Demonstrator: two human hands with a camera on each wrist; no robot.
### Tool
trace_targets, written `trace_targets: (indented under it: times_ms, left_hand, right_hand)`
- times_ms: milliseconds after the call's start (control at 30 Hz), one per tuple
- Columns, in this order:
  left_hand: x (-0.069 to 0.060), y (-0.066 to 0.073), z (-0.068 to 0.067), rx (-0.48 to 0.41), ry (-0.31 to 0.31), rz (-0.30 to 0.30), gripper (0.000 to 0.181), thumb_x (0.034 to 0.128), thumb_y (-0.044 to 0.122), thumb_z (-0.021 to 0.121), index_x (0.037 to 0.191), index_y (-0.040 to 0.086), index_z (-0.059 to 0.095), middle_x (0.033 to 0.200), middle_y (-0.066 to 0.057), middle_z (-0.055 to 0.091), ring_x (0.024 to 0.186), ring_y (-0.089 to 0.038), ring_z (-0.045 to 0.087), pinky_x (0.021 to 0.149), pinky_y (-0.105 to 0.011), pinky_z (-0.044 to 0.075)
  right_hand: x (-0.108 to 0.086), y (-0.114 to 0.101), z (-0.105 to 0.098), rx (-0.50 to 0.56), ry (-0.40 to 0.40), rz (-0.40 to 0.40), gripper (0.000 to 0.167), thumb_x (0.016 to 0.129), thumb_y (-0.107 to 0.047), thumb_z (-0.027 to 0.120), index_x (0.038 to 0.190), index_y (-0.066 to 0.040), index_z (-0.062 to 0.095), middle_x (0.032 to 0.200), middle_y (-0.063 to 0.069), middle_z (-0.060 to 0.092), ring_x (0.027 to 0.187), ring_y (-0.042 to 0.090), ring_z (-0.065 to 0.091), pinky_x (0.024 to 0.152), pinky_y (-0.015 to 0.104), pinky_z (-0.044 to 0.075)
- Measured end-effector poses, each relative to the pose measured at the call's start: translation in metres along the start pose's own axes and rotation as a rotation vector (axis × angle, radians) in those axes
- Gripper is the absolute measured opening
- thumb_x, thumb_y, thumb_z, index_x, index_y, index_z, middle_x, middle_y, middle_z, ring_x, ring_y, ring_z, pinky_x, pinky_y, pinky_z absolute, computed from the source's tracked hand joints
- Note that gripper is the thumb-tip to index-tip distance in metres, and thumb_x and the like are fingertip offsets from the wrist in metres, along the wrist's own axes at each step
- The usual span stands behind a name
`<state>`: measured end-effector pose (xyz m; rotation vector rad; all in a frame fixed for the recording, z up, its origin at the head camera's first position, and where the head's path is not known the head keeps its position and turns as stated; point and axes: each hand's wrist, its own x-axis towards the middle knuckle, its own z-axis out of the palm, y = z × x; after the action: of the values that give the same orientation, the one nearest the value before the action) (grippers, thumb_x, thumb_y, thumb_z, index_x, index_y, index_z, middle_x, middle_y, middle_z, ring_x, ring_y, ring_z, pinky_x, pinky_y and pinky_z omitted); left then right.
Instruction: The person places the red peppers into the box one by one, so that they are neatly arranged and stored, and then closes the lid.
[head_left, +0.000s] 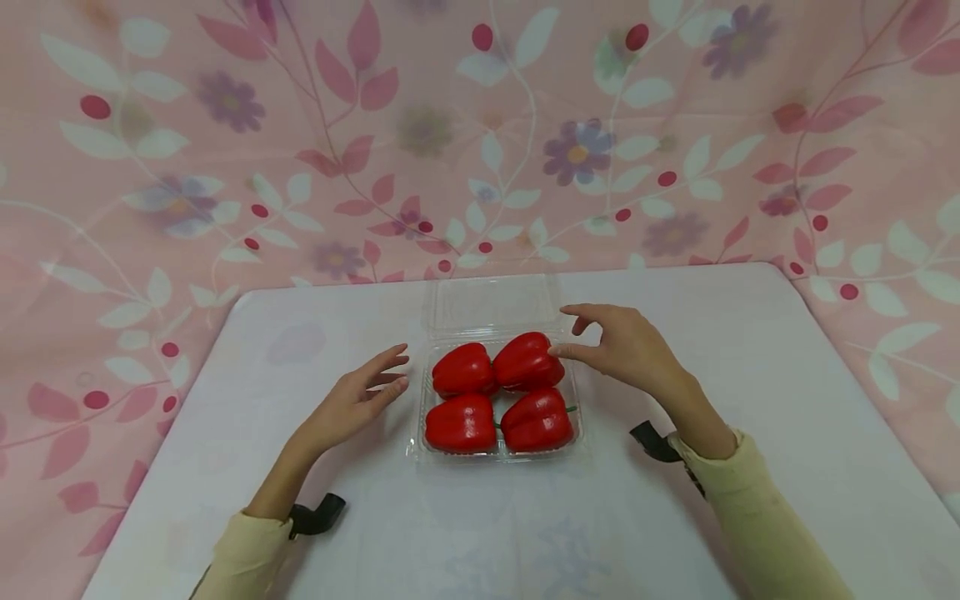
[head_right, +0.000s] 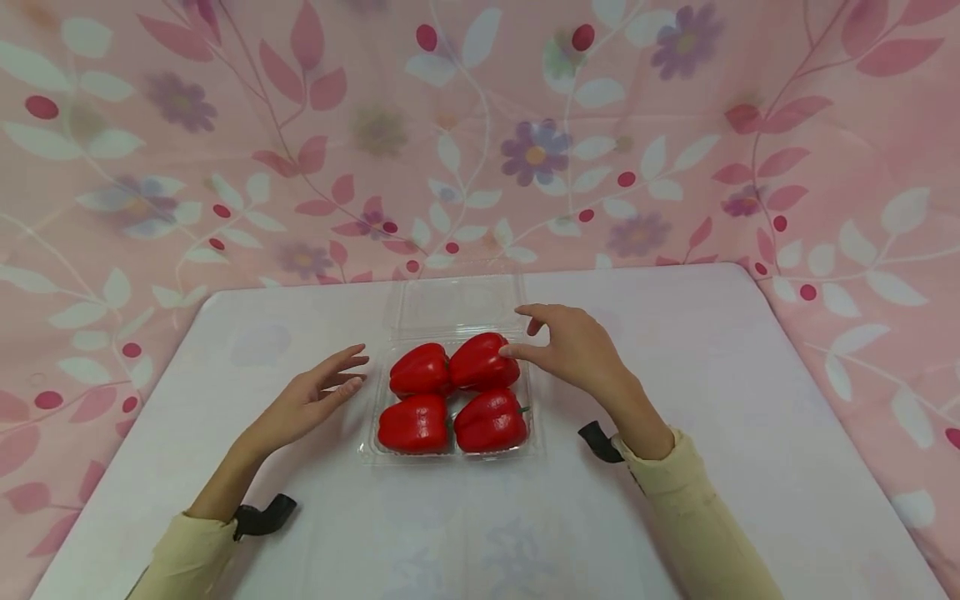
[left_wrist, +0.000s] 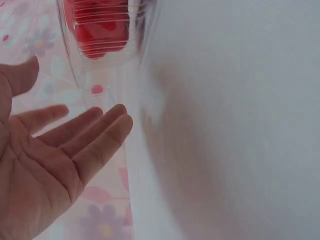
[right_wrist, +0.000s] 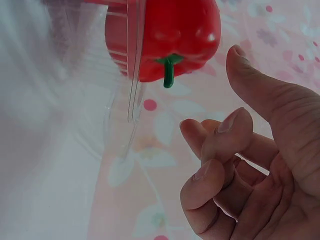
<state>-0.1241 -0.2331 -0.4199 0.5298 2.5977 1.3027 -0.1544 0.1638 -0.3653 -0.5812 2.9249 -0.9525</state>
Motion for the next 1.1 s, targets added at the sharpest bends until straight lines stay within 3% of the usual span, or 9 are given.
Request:
trace_targets:
  times_ms: [167, 367, 700, 967, 1100]
  left_hand:
    - [0.015, 0.002, -0.002, -0.101, 0.068, -0.027, 0.057, 0.0987, 0.023, 0.062, 0.15, 0.01, 0.041, 0.136, -0.021, 0.056, 0.113, -0.034, 0.063, 0.084, -0.043, 0.056]
    - [0.034, 0.0, -0.006, -0.277, 0.065, -0.094, 0.057, 0.0984, 0.02, 0.062, 0.148, 0.003, 0.04, 0.134, -0.026, 0.055, 0.107, -0.037, 0.065, 0.08, -0.043, 0.057]
    - [0.066, 0.001, -0.009, -0.343, 0.121, -0.199, 0.059, 0.0966, 0.025, 0.066, 0.146, 0.001, 0.043, 0.13, -0.025, 0.059, 0.105, -0.037, 0.066, 0.08, -0.042, 0.057]
    - [0.083, 0.001, -0.007, -0.478, 0.174, -0.265, 0.055, 0.0978, 0.017, 0.063, 0.145, -0.003, 0.043, 0.131, -0.027, 0.057, 0.111, -0.039, 0.063, 0.083, -0.043, 0.055]
    - [0.088, 0.0, -0.005, -0.491, 0.201, -0.268, 0.053, 0.0983, 0.016, 0.062, 0.144, -0.003, 0.043, 0.13, -0.026, 0.059, 0.108, -0.035, 0.065, 0.085, -0.044, 0.054]
  right_hand:
    - [0.008, 0.008, -0.004, 0.047, 0.006, 0.04, 0.059, 0.084, -0.039, 0.079, 0.133, -0.013, 0.062, 0.104, 0.007, 0.069, 0.051, 0.016, 0.057, 0.05, 0.032, 0.048]
    - [0.017, 0.016, -0.005, 0.056, 0.028, 0.08, 0.058, 0.085, -0.042, 0.077, 0.132, -0.012, 0.063, 0.103, 0.007, 0.071, 0.073, 0.022, 0.065, 0.061, 0.035, 0.053]
    - [0.038, 0.035, -0.001, 0.127, -0.01, 0.136, 0.065, 0.087, -0.043, 0.074, 0.138, -0.007, 0.056, 0.114, 0.015, 0.068, 0.1, 0.032, 0.066, 0.08, 0.048, 0.056]
    - [0.048, 0.046, 0.005, 0.26, -0.045, 0.197, 0.072, 0.089, -0.037, 0.074, 0.145, -0.002, 0.045, 0.127, 0.022, 0.061, 0.109, 0.035, 0.063, 0.076, 0.043, 0.058]
    - [0.052, 0.049, 0.01, 0.36, -0.08, 0.213, 0.073, 0.09, -0.03, 0.073, 0.148, 0.001, 0.039, 0.134, 0.025, 0.055, 0.11, 0.036, 0.063, 0.074, 0.04, 0.059]
